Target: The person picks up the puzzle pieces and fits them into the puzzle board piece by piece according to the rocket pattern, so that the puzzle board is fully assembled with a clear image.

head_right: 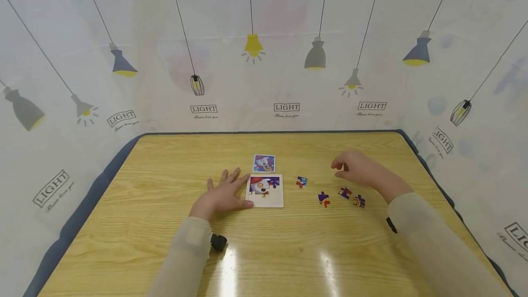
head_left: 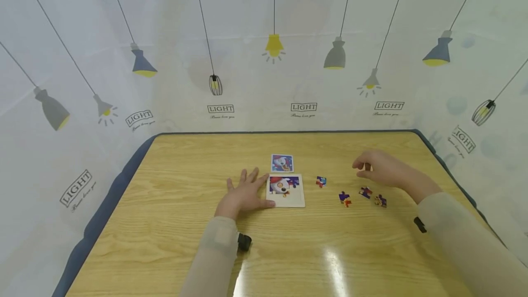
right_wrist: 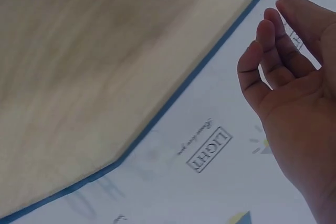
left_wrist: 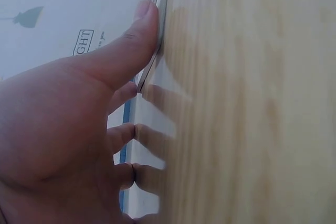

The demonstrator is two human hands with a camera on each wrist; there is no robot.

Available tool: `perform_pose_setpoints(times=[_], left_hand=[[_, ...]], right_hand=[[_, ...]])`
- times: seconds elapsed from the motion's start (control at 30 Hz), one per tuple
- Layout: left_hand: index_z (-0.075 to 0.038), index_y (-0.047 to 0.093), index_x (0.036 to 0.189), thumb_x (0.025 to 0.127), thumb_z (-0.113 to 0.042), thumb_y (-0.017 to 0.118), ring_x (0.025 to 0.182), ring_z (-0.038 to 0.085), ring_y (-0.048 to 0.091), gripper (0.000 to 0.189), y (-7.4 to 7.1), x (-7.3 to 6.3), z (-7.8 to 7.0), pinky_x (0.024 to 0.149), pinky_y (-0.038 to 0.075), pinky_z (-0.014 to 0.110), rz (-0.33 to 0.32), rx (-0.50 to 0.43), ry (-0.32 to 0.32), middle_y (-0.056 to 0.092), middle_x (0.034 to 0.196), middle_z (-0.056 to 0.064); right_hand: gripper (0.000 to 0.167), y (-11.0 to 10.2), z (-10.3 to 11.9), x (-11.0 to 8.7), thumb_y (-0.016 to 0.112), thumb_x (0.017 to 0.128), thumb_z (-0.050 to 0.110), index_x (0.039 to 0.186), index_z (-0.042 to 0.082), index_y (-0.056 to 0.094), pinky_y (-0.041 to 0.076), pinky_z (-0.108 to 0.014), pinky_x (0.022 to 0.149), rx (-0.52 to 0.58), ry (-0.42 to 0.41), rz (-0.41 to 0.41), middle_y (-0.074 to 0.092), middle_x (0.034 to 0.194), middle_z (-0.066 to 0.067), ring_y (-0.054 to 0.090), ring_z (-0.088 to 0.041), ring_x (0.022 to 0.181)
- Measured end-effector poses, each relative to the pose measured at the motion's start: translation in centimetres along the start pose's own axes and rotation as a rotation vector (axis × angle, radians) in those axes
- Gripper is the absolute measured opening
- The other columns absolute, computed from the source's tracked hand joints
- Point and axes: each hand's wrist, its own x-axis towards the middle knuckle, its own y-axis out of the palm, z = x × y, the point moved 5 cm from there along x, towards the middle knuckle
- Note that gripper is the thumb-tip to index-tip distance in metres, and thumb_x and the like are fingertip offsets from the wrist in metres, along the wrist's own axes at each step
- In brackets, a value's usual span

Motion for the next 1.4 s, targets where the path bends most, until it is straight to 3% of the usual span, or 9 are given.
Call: perform_pose_setpoints(times=[0.3,0.47,0.73,0.87,1.13,1.4], left_hand=[[-0.036,0.022,0.171,0.09,-0.071,0.071,0.167,0.04,-0.009,0.101,0.1,0.3,-0.1,0.124,-0.011,0.08,0.033,0.038,-0.031,-0.001,0.182,0.004],[-0.036,0.02,0.171,0.091,-0.07,0.071,0.167,0.039,-0.01,0.101,0.3,0.6,0.2,0.124,-0.011,0.079,0.038,0.052,-0.046,-0.002,0.182,0.003],[-0.035,0.022,0.171,0.091,-0.071,0.07,0.168,0.042,-0.006,0.101,-0.2,0.0,-0.3,0.124,-0.008,0.08,0.044,0.045,-0.039,0.002,0.182,0.006],[-0.034,0.023,0.171,0.091,-0.071,0.07,0.168,0.042,-0.005,0.1,-0.3,-0.1,-0.5,0.125,-0.006,0.081,0.035,0.06,-0.037,0.003,0.182,0.006],[-0.036,0.022,0.171,0.09,-0.072,0.07,0.168,0.042,-0.005,0.1,-0.3,0.1,-0.4,0.125,-0.005,0.081,0.027,0.082,-0.042,0.003,0.182,0.004],[-0.037,0.022,0.171,0.09,-0.073,0.069,0.168,0.042,-0.005,0.1,-0.2,0.1,-0.3,0.124,-0.005,0.082,0.027,0.085,-0.038,0.003,0.182,0.004]], right_hand=[[0.034,3.0,-4.2,-3.3,0.073,0.102,0.022,0.127,-0.001,0.071,0.057,-0.033,0.074,0.084,0.106,0.07,0.072,0.104,-0.002,0.063,-0.011,0.089],[0.034,4.2,-5.4,-3.9,0.074,0.101,0.026,0.126,0.002,0.071,0.055,-0.029,0.072,0.129,0.152,0.076,0.071,0.103,0.0,0.062,-0.01,0.09],[0.037,5.7,-5.7,-3.4,0.075,0.101,0.027,0.128,0.002,0.069,0.055,-0.031,0.076,0.155,0.182,0.091,0.071,0.102,-0.001,0.062,-0.013,0.091],[0.037,5.8,-5.2,-3.0,0.076,0.1,0.025,0.127,0.0,0.07,0.054,-0.031,0.074,0.137,0.158,0.082,0.071,0.1,-0.002,0.061,-0.013,0.088],[0.034,6.3,-4.1,-1.7,0.074,0.101,0.019,0.129,0.001,0.071,0.062,-0.042,0.088,0.097,0.131,0.075,0.074,0.114,-0.008,0.069,-0.018,0.101],[0.035,6.2,-3.7,-1.5,0.074,0.101,0.018,0.13,-0.001,0.069,0.06,-0.04,0.084,0.099,0.116,0.061,0.073,0.114,-0.009,0.066,-0.018,0.098]])
